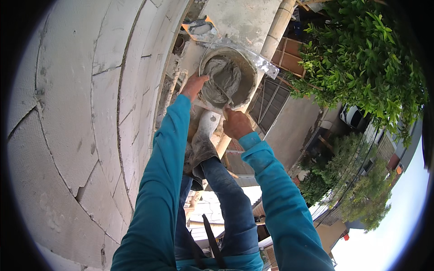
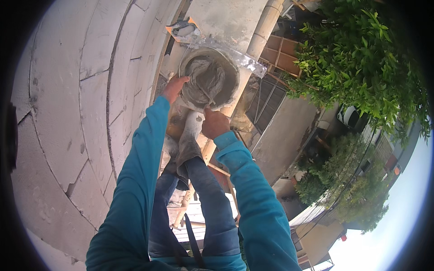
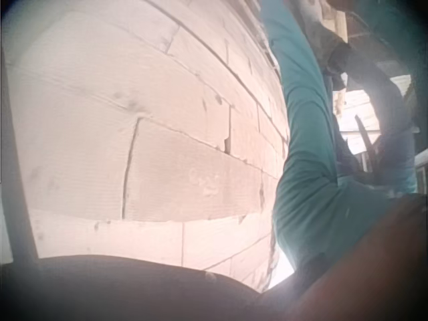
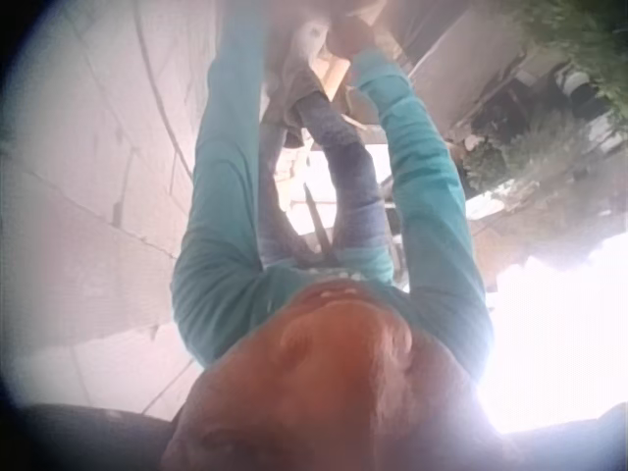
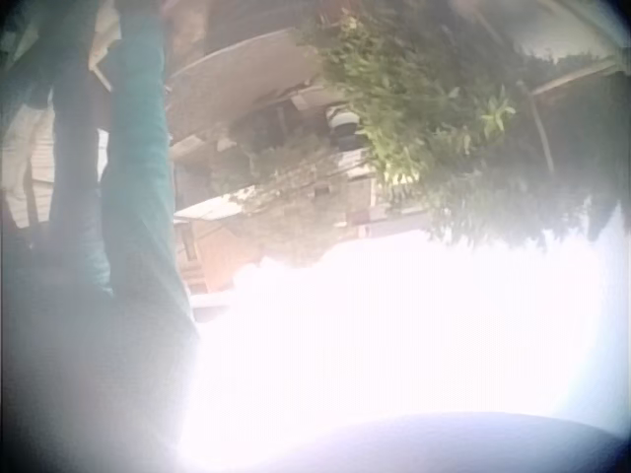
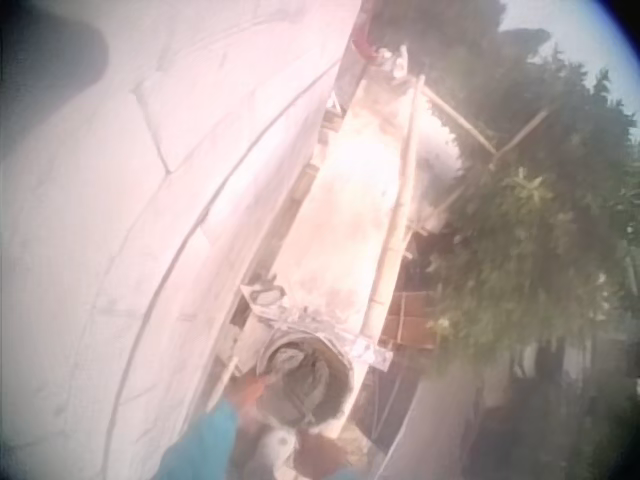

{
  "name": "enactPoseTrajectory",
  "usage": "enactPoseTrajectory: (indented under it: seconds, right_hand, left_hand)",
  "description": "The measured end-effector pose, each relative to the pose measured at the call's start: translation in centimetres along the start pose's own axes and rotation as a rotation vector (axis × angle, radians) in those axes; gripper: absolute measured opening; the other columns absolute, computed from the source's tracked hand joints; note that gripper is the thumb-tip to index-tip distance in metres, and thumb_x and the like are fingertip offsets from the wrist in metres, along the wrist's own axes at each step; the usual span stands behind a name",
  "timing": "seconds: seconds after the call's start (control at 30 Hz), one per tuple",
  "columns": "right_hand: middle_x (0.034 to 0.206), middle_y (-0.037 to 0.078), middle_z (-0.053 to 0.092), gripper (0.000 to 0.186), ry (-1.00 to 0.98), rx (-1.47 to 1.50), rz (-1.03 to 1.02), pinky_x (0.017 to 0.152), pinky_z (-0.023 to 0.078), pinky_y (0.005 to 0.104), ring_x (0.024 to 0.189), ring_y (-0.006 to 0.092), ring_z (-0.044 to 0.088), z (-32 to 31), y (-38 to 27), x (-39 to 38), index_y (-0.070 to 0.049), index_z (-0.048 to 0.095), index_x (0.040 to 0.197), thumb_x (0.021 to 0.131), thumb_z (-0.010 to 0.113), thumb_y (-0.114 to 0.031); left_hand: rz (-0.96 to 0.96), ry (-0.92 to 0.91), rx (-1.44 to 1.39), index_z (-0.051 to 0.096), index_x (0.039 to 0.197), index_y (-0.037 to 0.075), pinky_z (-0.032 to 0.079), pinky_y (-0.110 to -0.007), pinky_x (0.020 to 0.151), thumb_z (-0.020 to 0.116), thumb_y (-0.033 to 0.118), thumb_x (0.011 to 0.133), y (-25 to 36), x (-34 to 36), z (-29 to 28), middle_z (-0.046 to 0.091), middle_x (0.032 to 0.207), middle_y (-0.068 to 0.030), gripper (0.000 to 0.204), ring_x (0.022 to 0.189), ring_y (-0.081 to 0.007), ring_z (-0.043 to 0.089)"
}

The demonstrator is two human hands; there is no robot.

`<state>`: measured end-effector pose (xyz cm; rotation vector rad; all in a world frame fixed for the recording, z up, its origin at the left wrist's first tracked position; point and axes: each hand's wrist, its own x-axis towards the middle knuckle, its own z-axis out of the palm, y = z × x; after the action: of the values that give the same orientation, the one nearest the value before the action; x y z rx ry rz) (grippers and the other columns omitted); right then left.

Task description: The person scoops cement from a bucket using a trowel and applies it to a white block wall, smoothing the surface. The person then picks up a white block and places it on the scaffolding.

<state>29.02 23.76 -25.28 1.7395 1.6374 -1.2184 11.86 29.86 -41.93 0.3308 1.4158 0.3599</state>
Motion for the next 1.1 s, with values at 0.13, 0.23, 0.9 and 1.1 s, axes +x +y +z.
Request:
enactPoseTrajectory:
  seconds: [0.13, 0.23, 0.9, 1.1]
  right_hand:
    - [0.104, 0.021, 0.067, 0.058, 0.022, 0.189, -0.045, 0.088, 0.050, 0.0471, 0.098, 0.0367, 0.065, -3.7, 4.5, -4.1, -0.010, 0.053, 0.131, 0.079, 0.067, -0.029]
    - [0.102, 0.022, 0.066, 0.057, 0.119, 0.116, 0.061, 0.085, 0.050, 0.0483, 0.098, 0.0367, 0.064, -5.0, 4.3, -9.7, -0.008, 0.052, 0.130, 0.079, 0.067, -0.028]
    - [0.092, 0.024, 0.066, 0.056, 0.079, 0.179, -0.287, 0.071, 0.053, 0.0506, 0.080, 0.0380, 0.067, -6.8, -3.0, -28.7, -0.007, 0.044, 0.132, 0.083, 0.063, -0.025]
    - [0.086, 0.016, 0.066, 0.054, -0.379, 0.379, -0.310, 0.062, 0.054, 0.0386, 0.070, 0.0250, 0.067, -13.7, -10.1, -38.3, -0.010, 0.047, 0.132, 0.086, 0.064, -0.031]
  left_hand:
    - [0.102, -0.042, 0.002, 0.047, 0.134, 0.004, 0.047, -0.040, 0.086, 0.064, 0.018, 0.084, 0.9, -2.8, 3.2, 0.059, 0.119, -0.0154, 0.055, 0.107, -0.0276, 0.056]
    - [0.218, 0.119, -0.070, 0.052, 0.125, 0.001, 0.047, -0.041, 0.071, 0.063, 0.015, 0.082, -1.1, -5.0, 4.9, 0.061, 0.102, -0.0130, 0.047, 0.087, -0.0243, 0.057]
    - [0.389, 0.314, -0.259, 0.026, 0.152, 0.011, 0.046, -0.030, 0.083, 0.049, -0.006, 0.079, 4.7, -44.3, 0.8, 0.059, 0.123, -0.0123, 0.078, 0.099, -0.0192, 0.058]
    - [0.447, 0.353, -0.353, 0.049, 0.132, -0.003, 0.048, -0.033, 0.087, 0.052, -0.003, 0.077, 5.5, -52.3, -2.1, 0.061, 0.116, -0.0129, 0.055, 0.101, -0.0229, 0.060]
